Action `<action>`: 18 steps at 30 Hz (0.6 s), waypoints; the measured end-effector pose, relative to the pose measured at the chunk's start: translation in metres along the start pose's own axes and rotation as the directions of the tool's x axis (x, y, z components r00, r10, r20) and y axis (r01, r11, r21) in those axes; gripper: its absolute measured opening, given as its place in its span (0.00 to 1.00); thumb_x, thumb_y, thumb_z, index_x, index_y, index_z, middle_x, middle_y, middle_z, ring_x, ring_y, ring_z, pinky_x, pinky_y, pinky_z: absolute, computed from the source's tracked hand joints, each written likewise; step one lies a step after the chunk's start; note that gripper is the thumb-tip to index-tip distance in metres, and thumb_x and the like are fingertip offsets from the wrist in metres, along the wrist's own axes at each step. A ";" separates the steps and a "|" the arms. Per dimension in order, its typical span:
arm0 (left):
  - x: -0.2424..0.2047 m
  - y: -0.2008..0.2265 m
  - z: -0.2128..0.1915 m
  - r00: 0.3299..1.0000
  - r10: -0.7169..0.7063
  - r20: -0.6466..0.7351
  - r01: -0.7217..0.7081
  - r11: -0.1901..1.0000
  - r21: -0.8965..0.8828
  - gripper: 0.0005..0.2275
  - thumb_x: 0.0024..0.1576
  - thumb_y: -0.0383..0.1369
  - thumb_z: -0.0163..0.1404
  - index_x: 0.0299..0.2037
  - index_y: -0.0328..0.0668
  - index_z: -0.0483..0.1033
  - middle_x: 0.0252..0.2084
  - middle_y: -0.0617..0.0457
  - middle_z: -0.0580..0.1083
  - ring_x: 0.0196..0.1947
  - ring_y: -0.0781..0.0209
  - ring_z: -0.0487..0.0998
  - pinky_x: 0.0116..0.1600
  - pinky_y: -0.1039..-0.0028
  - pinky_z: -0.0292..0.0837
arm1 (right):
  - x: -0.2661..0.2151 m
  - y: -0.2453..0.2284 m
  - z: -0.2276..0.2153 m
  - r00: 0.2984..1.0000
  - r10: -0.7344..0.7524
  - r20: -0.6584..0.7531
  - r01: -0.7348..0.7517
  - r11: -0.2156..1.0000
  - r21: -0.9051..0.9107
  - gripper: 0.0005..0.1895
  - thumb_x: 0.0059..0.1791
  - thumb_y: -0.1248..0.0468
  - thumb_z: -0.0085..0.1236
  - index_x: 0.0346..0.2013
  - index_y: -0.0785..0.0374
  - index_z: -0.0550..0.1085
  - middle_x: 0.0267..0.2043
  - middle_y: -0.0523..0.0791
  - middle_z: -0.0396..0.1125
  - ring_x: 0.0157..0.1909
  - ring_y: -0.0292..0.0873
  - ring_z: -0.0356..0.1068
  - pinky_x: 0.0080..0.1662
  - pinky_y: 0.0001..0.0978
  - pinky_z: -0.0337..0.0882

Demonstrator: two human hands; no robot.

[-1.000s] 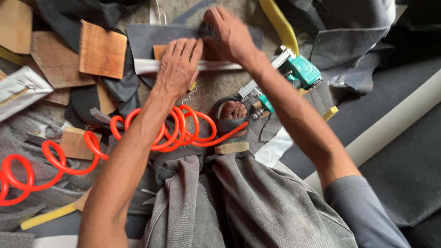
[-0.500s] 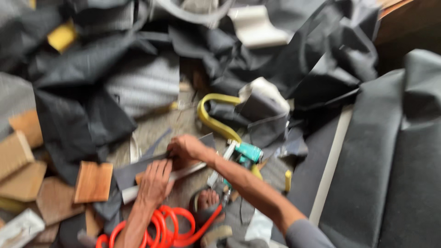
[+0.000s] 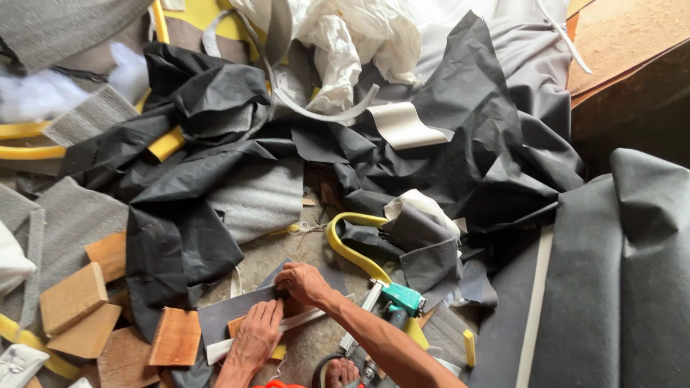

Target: The person prepares and upholsters small furniture components by aligning fabric pieces, placing wooden supports, and securing them with a pneumatic staple gun.

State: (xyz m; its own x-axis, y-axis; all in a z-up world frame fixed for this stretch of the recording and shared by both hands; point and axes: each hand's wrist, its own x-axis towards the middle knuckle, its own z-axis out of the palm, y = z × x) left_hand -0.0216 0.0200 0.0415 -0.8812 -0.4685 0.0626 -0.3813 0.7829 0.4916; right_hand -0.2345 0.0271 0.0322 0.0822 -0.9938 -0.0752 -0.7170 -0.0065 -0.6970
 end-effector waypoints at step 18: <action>-0.032 -0.005 0.021 0.965 0.143 -0.222 -0.117 0.985 0.125 0.14 0.48 0.28 0.51 0.44 0.34 0.77 0.50 0.46 0.77 0.50 0.50 0.77 0.58 0.62 0.72 | -0.057 -0.018 0.013 0.940 -0.331 -0.078 0.283 0.889 -0.359 0.14 0.42 0.70 0.64 0.42 0.58 0.81 0.32 0.41 0.67 0.37 0.41 0.66 0.37 0.30 0.71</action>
State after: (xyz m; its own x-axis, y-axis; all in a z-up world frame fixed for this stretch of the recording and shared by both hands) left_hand 0.0028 0.0399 0.0193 -0.8424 -0.4312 0.3232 -0.3077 0.8773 0.3684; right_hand -0.2170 0.0850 0.0398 0.2607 -0.9411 0.2155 -0.8631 -0.3272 -0.3848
